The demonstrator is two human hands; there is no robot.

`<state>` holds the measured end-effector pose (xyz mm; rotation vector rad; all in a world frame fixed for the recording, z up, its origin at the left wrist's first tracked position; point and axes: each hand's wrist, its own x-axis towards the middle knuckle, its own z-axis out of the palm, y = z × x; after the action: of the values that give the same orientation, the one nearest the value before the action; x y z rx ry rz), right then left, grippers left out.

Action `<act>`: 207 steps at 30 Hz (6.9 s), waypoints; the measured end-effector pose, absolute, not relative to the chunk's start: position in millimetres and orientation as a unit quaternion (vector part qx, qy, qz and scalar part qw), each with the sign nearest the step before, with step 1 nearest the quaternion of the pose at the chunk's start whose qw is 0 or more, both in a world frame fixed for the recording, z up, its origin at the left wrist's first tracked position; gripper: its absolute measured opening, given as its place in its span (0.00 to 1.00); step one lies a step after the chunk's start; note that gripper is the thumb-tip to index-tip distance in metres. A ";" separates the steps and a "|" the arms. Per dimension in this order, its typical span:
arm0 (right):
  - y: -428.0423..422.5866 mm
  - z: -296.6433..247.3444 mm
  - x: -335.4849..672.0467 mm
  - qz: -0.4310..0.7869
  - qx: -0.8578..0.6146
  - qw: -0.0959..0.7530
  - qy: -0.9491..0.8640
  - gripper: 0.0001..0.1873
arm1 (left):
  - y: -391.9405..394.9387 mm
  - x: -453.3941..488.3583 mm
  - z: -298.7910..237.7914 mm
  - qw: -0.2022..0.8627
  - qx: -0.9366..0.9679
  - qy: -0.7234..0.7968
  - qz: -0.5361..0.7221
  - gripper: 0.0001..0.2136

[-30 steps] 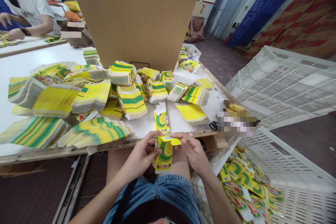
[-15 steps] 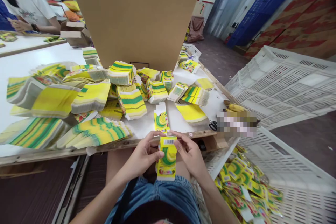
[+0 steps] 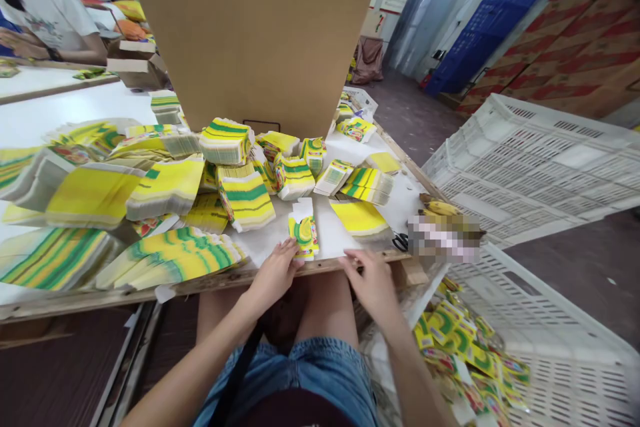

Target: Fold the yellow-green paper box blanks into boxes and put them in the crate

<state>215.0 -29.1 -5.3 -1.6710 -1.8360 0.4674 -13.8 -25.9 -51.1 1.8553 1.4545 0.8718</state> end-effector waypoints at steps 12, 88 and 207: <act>16.4 -48.7 136.4 0.292 -0.619 0.449 -0.574 0.06 | -28.9 -14.3 -54.9 0.360 0.652 0.527 0.410 0.14; -77.0 17.8 195.1 0.463 -0.503 0.445 -0.578 0.10 | -91.2 24.2 5.7 0.688 0.455 0.328 0.460 0.21; -63.9 10.4 168.5 0.453 -0.495 0.339 -0.660 0.13 | -83.8 -9.4 15.1 0.690 0.443 0.367 0.439 0.23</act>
<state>168.5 -63.9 10.4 -1.2879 -1.7175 1.1792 -9.4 -83.8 15.1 0.9902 0.8204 0.9811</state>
